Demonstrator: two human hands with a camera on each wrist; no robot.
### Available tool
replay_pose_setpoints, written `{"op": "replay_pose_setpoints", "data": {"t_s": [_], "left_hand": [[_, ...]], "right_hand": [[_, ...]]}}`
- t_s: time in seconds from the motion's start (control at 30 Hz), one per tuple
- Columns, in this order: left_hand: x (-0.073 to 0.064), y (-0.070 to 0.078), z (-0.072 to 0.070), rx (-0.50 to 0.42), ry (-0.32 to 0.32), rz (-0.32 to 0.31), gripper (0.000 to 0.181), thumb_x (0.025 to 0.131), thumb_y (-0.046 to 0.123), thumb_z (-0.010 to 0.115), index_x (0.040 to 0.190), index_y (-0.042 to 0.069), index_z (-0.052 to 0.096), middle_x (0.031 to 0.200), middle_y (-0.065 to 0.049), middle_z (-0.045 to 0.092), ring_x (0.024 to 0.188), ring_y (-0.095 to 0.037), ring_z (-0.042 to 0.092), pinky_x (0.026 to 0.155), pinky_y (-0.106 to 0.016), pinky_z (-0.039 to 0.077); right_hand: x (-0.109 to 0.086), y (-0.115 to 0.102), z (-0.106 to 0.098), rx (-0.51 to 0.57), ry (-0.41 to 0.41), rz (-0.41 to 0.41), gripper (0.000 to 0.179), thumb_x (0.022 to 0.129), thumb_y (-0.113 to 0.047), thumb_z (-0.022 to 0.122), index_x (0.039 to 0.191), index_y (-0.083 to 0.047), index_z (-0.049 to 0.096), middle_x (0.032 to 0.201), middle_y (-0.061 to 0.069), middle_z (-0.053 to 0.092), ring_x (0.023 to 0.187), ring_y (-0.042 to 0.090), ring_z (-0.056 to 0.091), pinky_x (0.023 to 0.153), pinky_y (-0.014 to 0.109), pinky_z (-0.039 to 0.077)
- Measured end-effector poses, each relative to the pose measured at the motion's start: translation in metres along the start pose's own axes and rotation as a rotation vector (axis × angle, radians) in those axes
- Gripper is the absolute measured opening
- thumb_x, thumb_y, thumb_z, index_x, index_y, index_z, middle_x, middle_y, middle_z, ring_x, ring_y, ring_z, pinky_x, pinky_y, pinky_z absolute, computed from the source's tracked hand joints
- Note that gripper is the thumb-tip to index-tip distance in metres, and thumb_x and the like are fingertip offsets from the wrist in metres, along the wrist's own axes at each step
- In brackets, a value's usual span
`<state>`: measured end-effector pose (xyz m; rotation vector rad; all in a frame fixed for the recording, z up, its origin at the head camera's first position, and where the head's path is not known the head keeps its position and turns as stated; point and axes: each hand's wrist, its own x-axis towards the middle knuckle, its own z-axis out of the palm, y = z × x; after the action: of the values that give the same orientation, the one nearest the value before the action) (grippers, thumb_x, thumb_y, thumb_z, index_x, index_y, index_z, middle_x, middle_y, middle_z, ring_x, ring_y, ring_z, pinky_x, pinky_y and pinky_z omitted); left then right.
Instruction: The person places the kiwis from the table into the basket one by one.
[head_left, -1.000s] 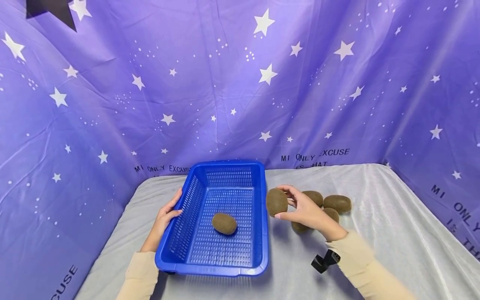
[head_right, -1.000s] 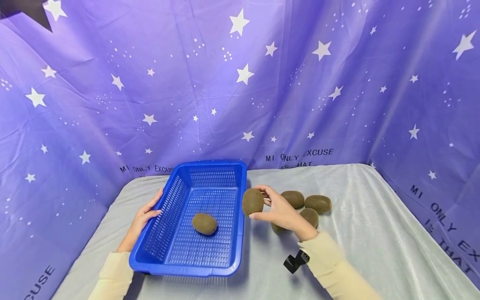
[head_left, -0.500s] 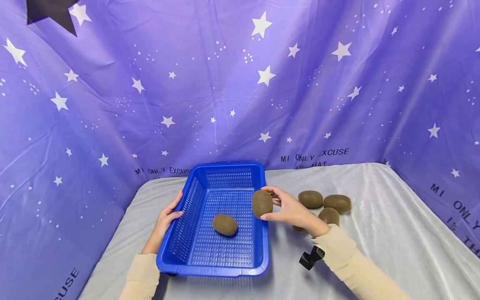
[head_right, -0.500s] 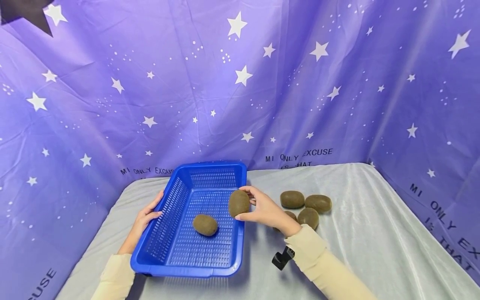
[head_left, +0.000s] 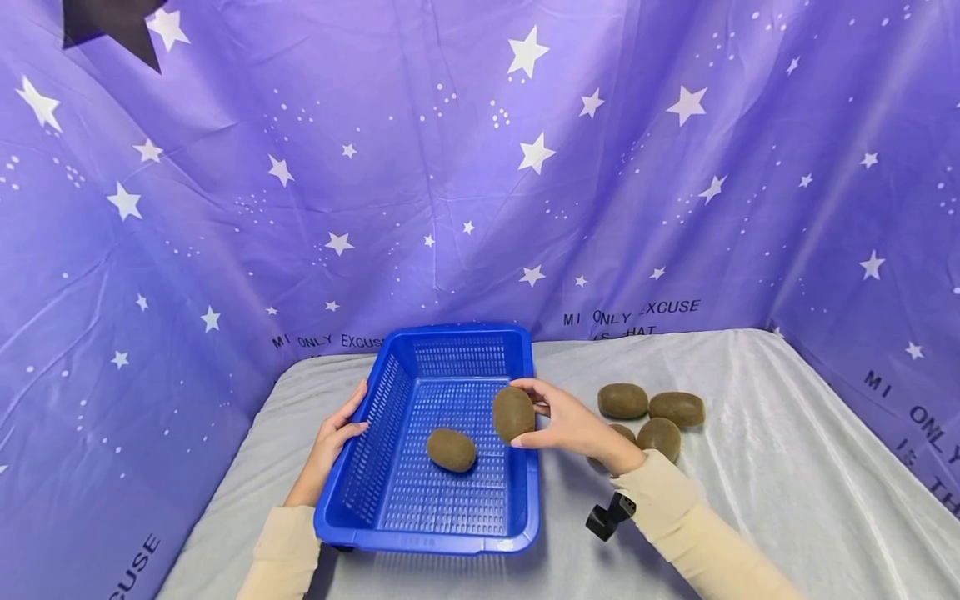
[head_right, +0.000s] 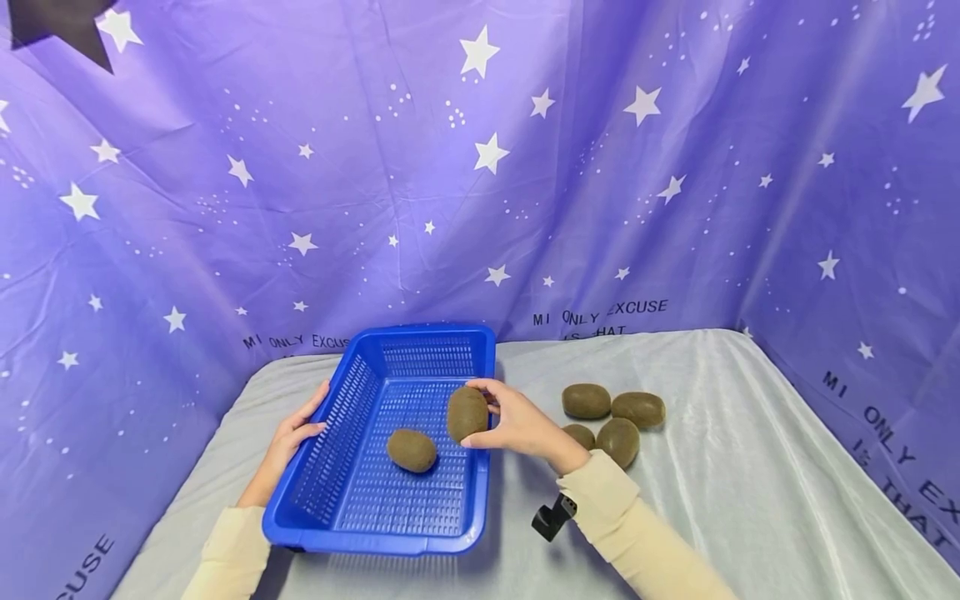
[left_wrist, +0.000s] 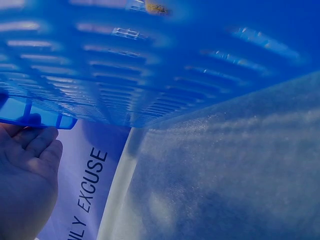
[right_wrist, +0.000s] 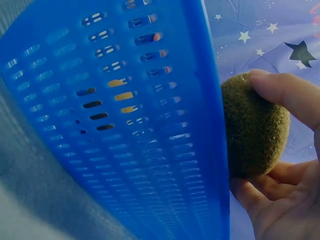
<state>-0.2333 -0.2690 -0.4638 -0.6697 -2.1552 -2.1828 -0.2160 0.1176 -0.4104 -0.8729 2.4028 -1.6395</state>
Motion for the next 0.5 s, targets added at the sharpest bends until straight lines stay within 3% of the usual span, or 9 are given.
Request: {"op": "replay_pose_setpoints", "data": {"t_s": [0.17,0.33,0.5], "left_hand": [[-0.0018,-0.0008,0.0002,-0.004,-0.006,-0.008,0.06,0.09,-0.008,0.041,0.146,-0.007,0.017,0.155,-0.019,0.004,0.137,-0.003,0.022,0.101,-0.012,0.03],[-0.0023,-0.0012,-0.0003,0.022,0.003,-0.002,0.06,0.09,-0.007,0.042,0.145,-0.007,0.019,0.155,-0.016,0.007,0.142,-0.013,0.014,0.102,-0.011,0.027],[0.0001,-0.0015,-0.0012,0.048,0.012,0.01,0.06,0.089,-0.008,0.043,0.145,-0.008,0.02,0.155,-0.018,0.007,0.142,-0.016,0.013,0.102,-0.01,0.025]], "right_hand": [[0.0011,0.0005,0.0031,0.015,-0.023,-0.005,0.077,0.072,-0.016,0.08,0.134,0.006,0.041,0.128,0.019,0.053,0.112,0.031,0.053,0.101,0.047,0.038],[0.0014,0.0004,0.0047,-0.017,-0.023,0.015,0.078,0.071,-0.019,0.08,0.136,0.004,0.041,0.131,0.02,0.051,0.115,0.034,0.052,0.099,0.047,0.04],[0.0011,-0.0011,0.005,-0.066,-0.031,0.027,0.08,0.071,-0.023,0.08,0.138,0.001,0.042,0.135,0.019,0.048,0.117,0.034,0.05,0.098,0.047,0.04]]}}
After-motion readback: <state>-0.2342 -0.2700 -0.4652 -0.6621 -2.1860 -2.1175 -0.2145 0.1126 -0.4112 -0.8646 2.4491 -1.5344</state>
